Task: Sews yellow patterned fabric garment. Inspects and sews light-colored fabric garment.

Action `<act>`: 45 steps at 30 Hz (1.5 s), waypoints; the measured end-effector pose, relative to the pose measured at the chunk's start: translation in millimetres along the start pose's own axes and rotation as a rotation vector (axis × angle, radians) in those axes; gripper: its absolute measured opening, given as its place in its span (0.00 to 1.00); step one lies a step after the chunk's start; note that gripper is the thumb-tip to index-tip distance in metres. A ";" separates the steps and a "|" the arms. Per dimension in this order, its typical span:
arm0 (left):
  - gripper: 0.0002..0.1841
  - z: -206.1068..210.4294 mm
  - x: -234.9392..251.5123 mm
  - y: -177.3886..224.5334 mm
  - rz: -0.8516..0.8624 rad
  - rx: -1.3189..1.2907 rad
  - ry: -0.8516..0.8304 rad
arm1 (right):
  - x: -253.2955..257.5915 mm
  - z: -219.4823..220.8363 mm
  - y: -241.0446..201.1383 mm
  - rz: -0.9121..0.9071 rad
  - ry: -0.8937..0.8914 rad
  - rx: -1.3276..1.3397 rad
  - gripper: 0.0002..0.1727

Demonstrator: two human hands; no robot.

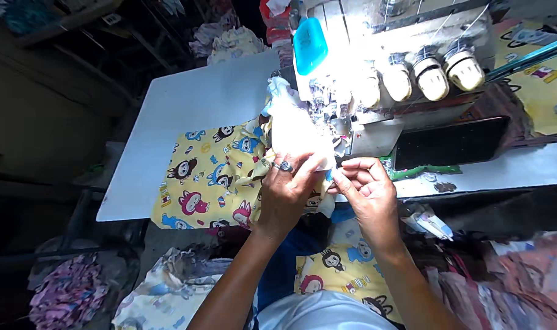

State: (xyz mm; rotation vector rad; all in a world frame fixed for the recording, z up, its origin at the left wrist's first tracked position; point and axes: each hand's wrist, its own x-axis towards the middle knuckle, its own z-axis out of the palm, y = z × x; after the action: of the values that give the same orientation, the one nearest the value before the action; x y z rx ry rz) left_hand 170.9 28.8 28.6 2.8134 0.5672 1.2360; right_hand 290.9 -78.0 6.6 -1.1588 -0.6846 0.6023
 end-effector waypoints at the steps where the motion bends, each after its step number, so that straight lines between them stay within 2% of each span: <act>1: 0.10 -0.2 -0.7 0.5 -0.019 0.001 -0.006 | -0.3 -0.2 0.5 -0.008 0.000 -0.003 0.17; 5: 0.05 -5.2 -2.2 6.3 0.031 0.018 0.015 | -0.6 -1.2 1.5 -0.009 0.000 -0.029 0.16; 15: 0.06 -11.7 -5.9 9.2 0.077 0.096 -0.058 | 2.5 -2.4 0.2 -0.014 -0.031 -0.026 0.18; 16: 0.06 -9.4 -6.9 7.6 0.087 0.089 -0.041 | 4.1 -2.5 0.2 -0.022 -0.037 -0.043 0.19; 19: 0.18 6.4 -13.3 0.5 0.121 0.094 -0.017 | 8.0 -1.6 -4.4 -0.050 -0.051 -0.107 0.18; 21: 0.15 14.0 -18.9 -7.0 0.155 0.099 -0.032 | 5.3 -2.1 -5.2 -0.079 -0.072 -0.147 0.15; 24: 0.18 5.3 -26.5 -12.5 0.160 0.116 -0.081 | -1.4 -5.0 0.7 -0.171 -0.083 -0.233 0.09; 28: 0.22 -18.6 -16.8 -11.9 0.155 0.174 -0.207 | 13.4 -7.1 3.9 -0.316 -0.066 -0.489 0.10; 32: 0.25 -31.8 14.5 -17.0 0.053 0.146 -0.404 | 32.2 -0.4 -7.5 -0.503 -0.065 -0.835 0.15; 35: 0.22 -26.9 34.7 -28.7 -0.029 0.119 -0.434 | 33.9 1.0 -12.1 -0.536 -0.069 -0.985 0.19; 39: 0.26 -11.4 52.9 -44.4 -0.118 0.166 -0.417 | 24.8 -3.0 -3.4 -0.511 -0.090 -1.037 0.22; 45: 0.24 -20.3 50.0 -29.2 -0.379 0.186 -0.393 | 5.8 -6.1 6.5 -0.478 -0.124 -0.976 0.20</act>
State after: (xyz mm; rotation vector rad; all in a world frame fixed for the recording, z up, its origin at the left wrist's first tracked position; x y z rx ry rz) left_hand 178.1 70.1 73.4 2.7876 1.1586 0.5735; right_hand 298.8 -75.5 0.0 -1.7648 -1.3903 -0.1185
